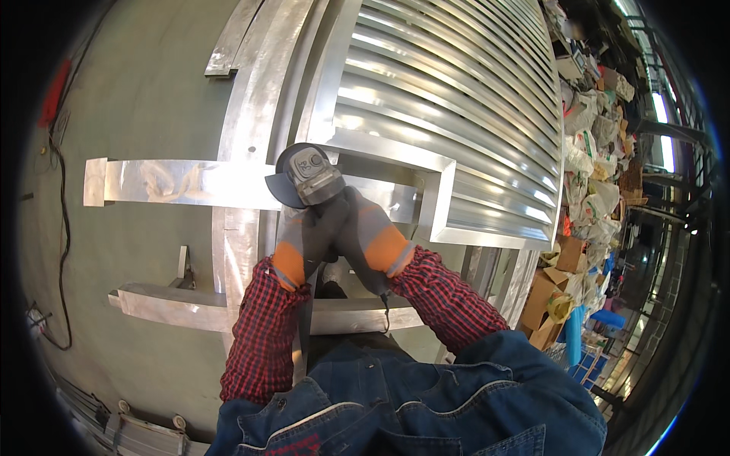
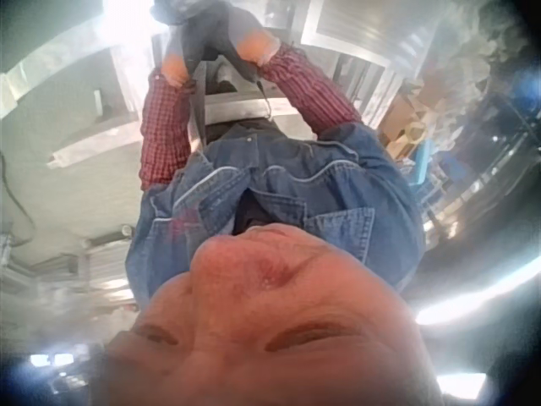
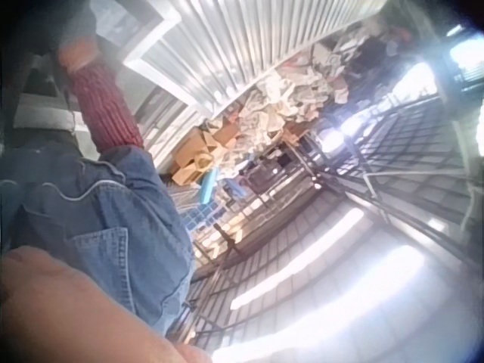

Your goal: The person welds a metal frame using a handheld welding torch, then grinds the welded joints with an angle grinder. The person positions the torch along seams, creates welds, and smooths the joints on a large curved metal structure.

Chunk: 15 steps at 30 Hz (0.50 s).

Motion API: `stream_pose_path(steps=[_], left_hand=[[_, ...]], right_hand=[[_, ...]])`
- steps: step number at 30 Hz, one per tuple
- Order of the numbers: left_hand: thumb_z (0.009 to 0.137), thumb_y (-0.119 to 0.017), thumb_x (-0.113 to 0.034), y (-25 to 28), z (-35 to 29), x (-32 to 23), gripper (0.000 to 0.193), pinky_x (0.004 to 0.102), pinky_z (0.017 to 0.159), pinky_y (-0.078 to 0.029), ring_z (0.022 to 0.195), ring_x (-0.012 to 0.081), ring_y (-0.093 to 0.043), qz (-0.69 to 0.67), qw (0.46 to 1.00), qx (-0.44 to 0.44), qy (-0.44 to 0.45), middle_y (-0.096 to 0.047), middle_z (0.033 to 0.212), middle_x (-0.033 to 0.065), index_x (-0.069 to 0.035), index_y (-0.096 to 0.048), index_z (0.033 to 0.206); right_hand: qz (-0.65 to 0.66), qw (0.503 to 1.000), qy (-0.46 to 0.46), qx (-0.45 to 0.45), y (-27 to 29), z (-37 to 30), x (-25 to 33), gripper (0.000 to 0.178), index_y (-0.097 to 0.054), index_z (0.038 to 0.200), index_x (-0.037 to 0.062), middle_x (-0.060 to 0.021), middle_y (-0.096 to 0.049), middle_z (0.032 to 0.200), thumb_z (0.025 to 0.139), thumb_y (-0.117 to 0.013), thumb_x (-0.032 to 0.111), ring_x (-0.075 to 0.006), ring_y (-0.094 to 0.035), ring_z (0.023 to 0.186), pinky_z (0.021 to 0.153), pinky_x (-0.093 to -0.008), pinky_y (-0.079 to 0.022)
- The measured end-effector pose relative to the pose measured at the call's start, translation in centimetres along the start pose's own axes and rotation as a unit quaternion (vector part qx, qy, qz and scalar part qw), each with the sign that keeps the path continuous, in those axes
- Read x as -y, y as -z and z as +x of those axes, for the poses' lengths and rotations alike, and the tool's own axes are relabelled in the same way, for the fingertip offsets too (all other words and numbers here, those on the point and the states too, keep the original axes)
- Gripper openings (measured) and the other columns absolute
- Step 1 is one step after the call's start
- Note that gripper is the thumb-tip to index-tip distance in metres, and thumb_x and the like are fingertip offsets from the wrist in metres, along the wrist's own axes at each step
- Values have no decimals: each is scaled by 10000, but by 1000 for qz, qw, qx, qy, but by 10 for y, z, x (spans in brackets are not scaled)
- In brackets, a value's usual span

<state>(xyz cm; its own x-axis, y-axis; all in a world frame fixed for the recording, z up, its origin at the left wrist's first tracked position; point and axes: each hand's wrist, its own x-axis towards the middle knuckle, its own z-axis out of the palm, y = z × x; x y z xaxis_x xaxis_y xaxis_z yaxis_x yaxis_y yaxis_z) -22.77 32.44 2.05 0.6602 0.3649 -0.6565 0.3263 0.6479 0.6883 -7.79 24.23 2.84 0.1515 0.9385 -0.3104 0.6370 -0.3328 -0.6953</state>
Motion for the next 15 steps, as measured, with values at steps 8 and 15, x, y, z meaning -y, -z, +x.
stream_pose_path(steps=[8,15], left_hand=[[1047,-675,-578,3,20,-9,712,316,648,-625,845,224,-766,-38,999,4,-30,-769,1107,173,40,-668,1400],[1115,-564,-533,9,18,-28,666,365,800,-672,1104,263,-773,-9,1000,16,0,-749,1306,176,9,-628,1497]], right_hand=[[-25,996,-89,14,20,22,22,443,-649,1335,54,-269,-724,1157,1033,-653,379,-465,-723,1043,915,-481,-595],[-9,998,-61,5,20,36,21,447,-673,1262,-3,-275,-746,1118,983,-687,346,-472,-731,1063,915,-485,-601]])
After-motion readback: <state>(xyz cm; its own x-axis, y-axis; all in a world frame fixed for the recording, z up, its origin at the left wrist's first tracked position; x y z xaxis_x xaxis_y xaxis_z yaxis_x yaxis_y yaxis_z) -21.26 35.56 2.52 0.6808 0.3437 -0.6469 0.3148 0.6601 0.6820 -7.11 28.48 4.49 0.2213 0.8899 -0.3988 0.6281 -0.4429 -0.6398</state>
